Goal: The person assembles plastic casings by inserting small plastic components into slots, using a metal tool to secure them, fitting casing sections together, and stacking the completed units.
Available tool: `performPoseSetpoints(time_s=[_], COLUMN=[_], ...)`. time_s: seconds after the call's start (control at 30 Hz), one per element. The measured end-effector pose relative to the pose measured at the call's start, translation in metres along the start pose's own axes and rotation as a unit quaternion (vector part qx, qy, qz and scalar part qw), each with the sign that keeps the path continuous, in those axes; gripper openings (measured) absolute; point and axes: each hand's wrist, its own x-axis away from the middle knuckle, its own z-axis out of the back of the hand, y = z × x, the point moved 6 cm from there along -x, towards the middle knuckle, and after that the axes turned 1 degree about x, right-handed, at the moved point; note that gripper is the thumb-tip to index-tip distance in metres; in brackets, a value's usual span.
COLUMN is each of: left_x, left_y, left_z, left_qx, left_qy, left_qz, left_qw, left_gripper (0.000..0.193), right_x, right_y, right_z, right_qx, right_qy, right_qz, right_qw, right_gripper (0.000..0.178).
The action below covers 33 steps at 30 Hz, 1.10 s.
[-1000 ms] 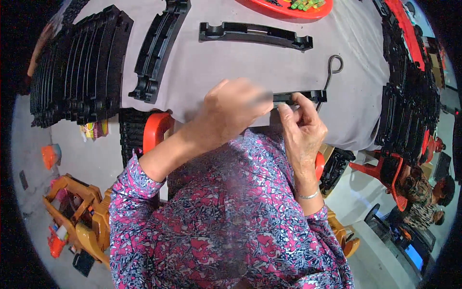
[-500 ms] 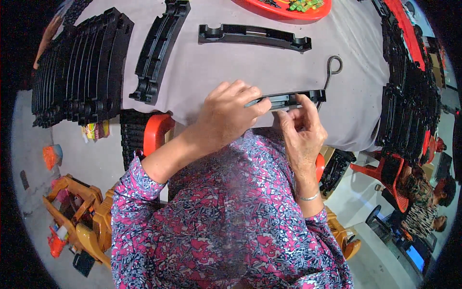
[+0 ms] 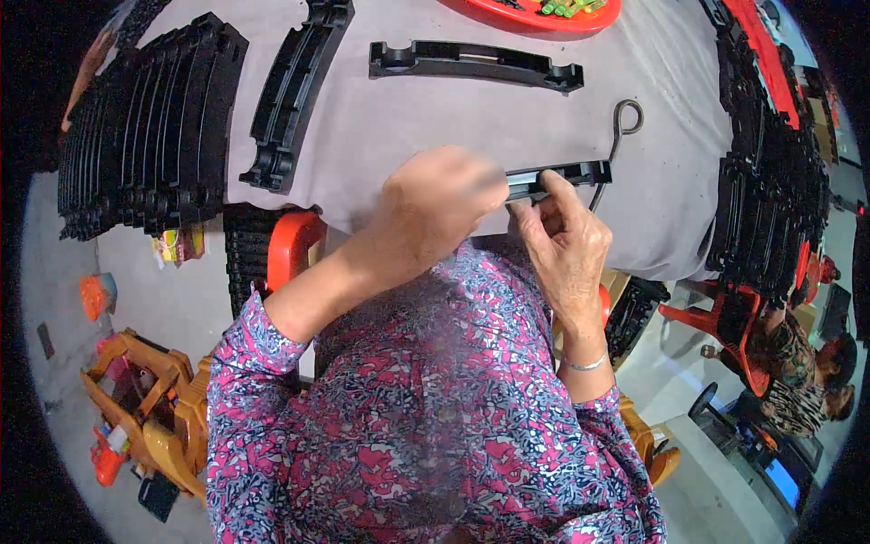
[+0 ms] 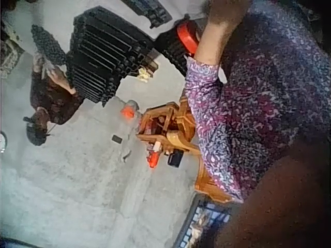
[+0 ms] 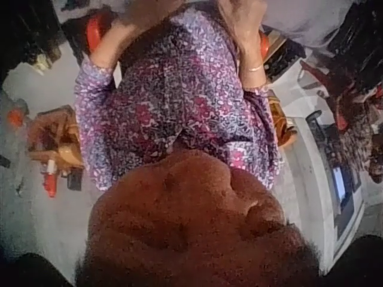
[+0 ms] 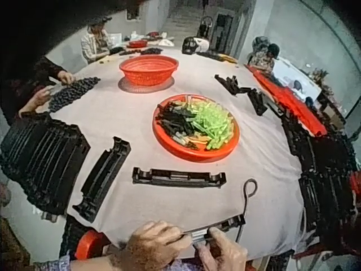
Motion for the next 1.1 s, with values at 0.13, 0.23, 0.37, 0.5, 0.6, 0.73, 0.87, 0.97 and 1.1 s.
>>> performPoseSetpoints(time_s=[0.13,0.23,0.37,0.5,0.6,0.73,0.87,0.97,1.1], left_x=[0.002,-0.001,0.004,0.002,0.001,-0.002,0.005,0.004,0.008], left_y=[-0.002,0.001,-0.001,-0.001,-0.002,-0.002,-0.007,-0.007,-0.009], left_z=[-0.004,0.000,-0.002,-0.002,-0.003,0.003,0.001,0.002,0.000], left_qx=[-0.009,0.016,0.004,0.012,0.015,0.004,0.035,0.064,0.070], left_qy=[-0.004,-0.013,0.008,0.005,0.004,0.013,0.055,0.068,0.086], left_qz=[0.010,0.011,0.010,0.007,0.006,-0.010,-0.021,-0.021,-0.028], left_qw=[1.000,1.000,1.000,1.000,1.000,1.000,0.998,0.995,0.993], left_gripper=[0.034,0.033,0.033,0.035,0.036,0.036,0.028,0.024,0.021], right_x=[0.002,0.002,0.005,0.003,0.001,-0.005,-0.006,-0.007,-0.007], right_y=[0.001,-0.011,-0.018,-0.020,-0.020,-0.022,-0.024,-0.025,-0.028], right_z=[0.005,0.015,0.002,-0.002,-0.005,-0.004,-0.003,0.000,-0.002], right_qx=[0.001,0.040,0.102,0.155,0.186,0.178,0.165,0.179,0.170], right_qy=[0.025,0.084,0.045,0.051,0.036,0.023,0.005,0.018,0.004], right_qz=[0.006,0.107,0.224,0.248,0.272,0.302,0.308,0.322,0.350], right_qw=[1.000,0.990,0.968,0.955,0.943,0.936,0.937,0.930,0.921], right_gripper=[0.036,0.037,0.032,0.031,0.030,0.027,0.020,0.019,0.018])
